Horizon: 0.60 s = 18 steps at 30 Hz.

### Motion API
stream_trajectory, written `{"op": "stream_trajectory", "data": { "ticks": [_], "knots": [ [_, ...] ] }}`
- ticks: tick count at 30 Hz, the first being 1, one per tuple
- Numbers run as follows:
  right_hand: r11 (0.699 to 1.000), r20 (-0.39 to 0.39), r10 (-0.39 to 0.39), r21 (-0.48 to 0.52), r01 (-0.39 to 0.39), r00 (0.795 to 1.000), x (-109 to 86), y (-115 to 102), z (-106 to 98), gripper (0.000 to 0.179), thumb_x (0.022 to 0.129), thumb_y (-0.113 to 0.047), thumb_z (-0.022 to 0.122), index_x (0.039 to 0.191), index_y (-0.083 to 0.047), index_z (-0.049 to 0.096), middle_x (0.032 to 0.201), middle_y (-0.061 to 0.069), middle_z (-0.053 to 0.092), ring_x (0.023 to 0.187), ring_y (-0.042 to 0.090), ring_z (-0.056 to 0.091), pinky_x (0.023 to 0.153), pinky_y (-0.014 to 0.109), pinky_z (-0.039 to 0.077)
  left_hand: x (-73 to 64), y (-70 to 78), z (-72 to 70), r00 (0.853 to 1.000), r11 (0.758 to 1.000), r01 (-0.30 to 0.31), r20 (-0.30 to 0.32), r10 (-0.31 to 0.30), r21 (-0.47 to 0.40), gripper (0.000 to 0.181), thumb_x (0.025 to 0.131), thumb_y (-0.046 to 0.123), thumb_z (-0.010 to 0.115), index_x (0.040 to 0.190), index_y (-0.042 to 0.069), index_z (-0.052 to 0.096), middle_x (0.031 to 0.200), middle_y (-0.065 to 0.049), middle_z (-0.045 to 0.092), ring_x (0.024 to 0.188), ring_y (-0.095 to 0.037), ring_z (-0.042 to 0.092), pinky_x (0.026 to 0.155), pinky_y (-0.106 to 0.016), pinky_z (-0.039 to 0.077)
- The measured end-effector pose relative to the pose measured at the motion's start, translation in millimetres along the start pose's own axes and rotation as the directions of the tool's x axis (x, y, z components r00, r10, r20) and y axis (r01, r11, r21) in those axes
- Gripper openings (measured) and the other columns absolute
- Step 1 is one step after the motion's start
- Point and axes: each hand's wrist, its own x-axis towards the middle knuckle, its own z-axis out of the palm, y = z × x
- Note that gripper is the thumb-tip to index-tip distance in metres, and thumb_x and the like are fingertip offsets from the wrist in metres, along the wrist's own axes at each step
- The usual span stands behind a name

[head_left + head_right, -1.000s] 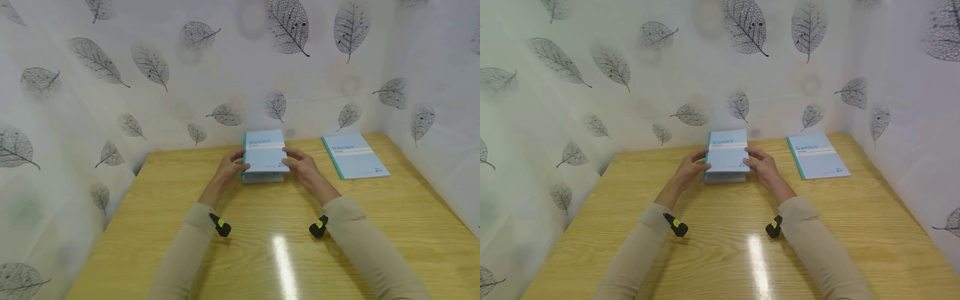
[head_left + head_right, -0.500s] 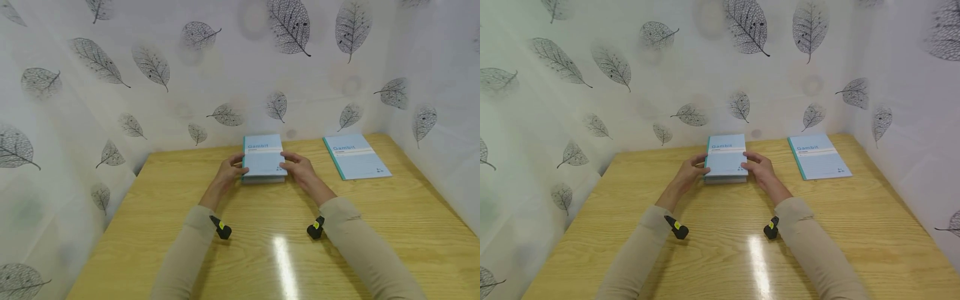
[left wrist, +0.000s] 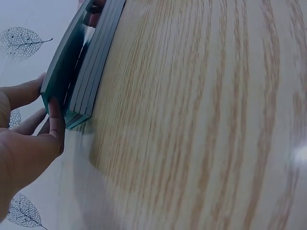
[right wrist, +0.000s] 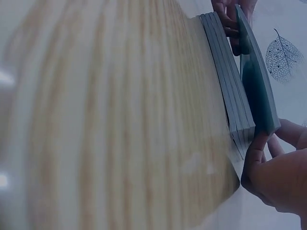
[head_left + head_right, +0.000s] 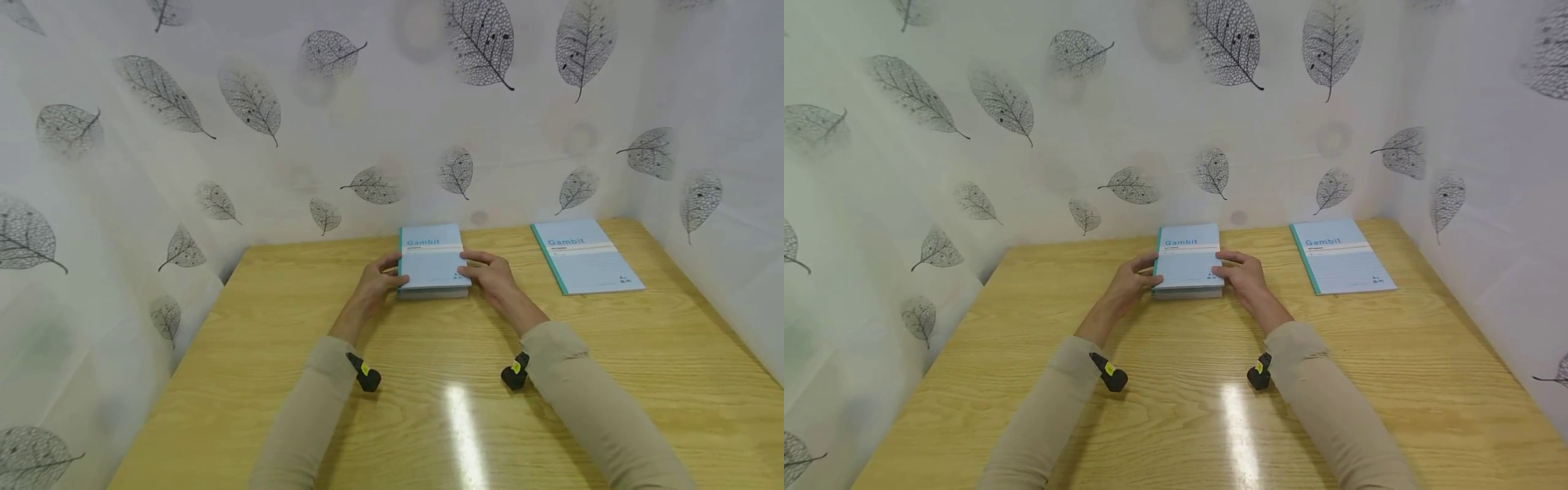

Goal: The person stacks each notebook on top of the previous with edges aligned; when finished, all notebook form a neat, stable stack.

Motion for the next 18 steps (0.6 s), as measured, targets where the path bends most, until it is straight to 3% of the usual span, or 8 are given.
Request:
{"op": "stream_trajectory", "data": {
  "ticks": [11,18],
  "knots": [
    [0.998,-0.03,0.008,-0.055,-0.01,1.0,0.6,-1.1,1.9,0.045,0.098,-0.007,0.071,0.142,-0.001,0.06,0.154,0.015,0.049,0.096,0.01,0.059,0.081,0.021,0.05,1.4,2.2,1.3,1.0,0.999,-0.001,-0.016,0.002,0.042,0.072,0.089,-0.009,0.074,0.153,0.013,0.051,0.152,-0.013,0.05,0.132,-0.031,0.053,0.111,-0.042,0.048],
    [0.998,-0.023,0.009,-0.055,-0.011,1.0,-0.6,-1.9,3.2,0.046,0.099,-0.004,0.069,0.143,0.0,0.059,0.156,0.016,0.045,0.124,0.026,0.053,0.097,0.029,0.048,0.6,1.5,3.8,0.998,0.998,-0.003,-0.065,0.007,0.06,0.065,0.088,-0.012,0.073,0.148,0.006,0.056,0.146,-0.016,0.055,0.13,-0.032,0.055,0.108,-0.041,0.051]
  ]
}}
